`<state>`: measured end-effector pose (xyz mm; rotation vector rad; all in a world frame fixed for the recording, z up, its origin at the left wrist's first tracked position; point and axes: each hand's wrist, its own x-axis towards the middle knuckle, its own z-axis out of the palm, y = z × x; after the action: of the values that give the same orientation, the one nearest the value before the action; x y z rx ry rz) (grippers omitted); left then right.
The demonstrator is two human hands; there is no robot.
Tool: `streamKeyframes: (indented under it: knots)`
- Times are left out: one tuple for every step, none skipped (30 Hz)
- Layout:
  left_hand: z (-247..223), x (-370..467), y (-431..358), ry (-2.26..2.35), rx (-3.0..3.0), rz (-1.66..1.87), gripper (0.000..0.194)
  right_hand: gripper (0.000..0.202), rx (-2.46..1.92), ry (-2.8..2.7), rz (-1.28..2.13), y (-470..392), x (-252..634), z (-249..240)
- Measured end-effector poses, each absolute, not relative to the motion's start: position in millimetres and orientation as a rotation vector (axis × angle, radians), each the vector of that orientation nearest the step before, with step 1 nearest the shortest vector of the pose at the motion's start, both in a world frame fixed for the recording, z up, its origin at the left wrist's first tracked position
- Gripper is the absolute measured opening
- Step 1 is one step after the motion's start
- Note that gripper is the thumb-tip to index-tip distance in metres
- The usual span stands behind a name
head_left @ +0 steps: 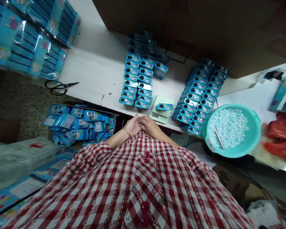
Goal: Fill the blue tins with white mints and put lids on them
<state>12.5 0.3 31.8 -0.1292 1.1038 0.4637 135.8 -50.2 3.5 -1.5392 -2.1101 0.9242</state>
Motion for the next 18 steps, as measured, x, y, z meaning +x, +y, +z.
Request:
streamKeyframes:
  knots:
    - [34,14,1,1.094,-0.128,0.462,0.037,0.02,-1.548,-2.054,0.925,-51,138,4]
    - [37,16,1,1.084,-0.127,0.462,0.038,0.019,-1.554,-2.01,0.92,-52,141,5]
    - [40,19,1,1.074,-0.123,0.464,0.039,0.019,-1.556,-1.978,0.912,-53,144,6]
    - [44,22,2,1.061,-0.115,0.47,0.039,0.019,-1.552,-1.956,0.9,-53,147,7]
    - [48,26,3,1.044,-0.101,0.477,0.037,0.018,-1.542,-1.94,0.885,-52,151,8]
    - [53,31,4,1.024,-0.086,0.483,0.035,0.017,-1.527,-1.926,0.873,-51,156,9]
    - [57,35,5,1.005,-0.071,0.487,0.033,0.017,-1.516,-1.907,0.858,-49,161,10]
    - [61,40,7,0.988,-0.061,0.489,0.031,0.016,-1.512,-1.881,0.844,-47,166,12]
    - [65,45,9,0.973,-0.056,0.489,0.031,0.016,-1.513,-1.854,0.829,-46,171,14]
    - [67,50,10,0.959,-0.057,0.487,0.031,0.016,-1.515,-1.831,0.81,-44,176,16]
    - [69,54,12,0.947,-0.061,0.487,0.032,0.016,-1.519,-1.817,0.786,-43,179,20]
    - [70,57,13,0.938,-0.067,0.487,0.033,0.016,-1.519,-1.816,0.761,-43,182,24]
    - [69,60,14,0.932,-0.074,0.483,0.033,0.017,-1.509,-1.826,0.739,-44,185,28]
    - [67,61,16,0.93,-0.08,0.477,0.034,0.018,-1.488,-1.845,0.723,-44,187,33]
    - [64,62,17,0.932,-0.087,0.472,0.034,0.019,-1.467,-1.86,0.708,-45,190,38]
    - [60,62,18,0.939,-0.092,0.463,0.033,0.02,-1.463,-1.86,0.684,-45,194,41]
    - [56,60,19,0.953,-0.096,0.45,0.032,0.021,-1.488,-1.839,0.644,-45,200,42]
    - [52,59,19,0.975,-0.097,0.437,0.032,0.023,-1.548,-1.801,0.586,-43,207,41]
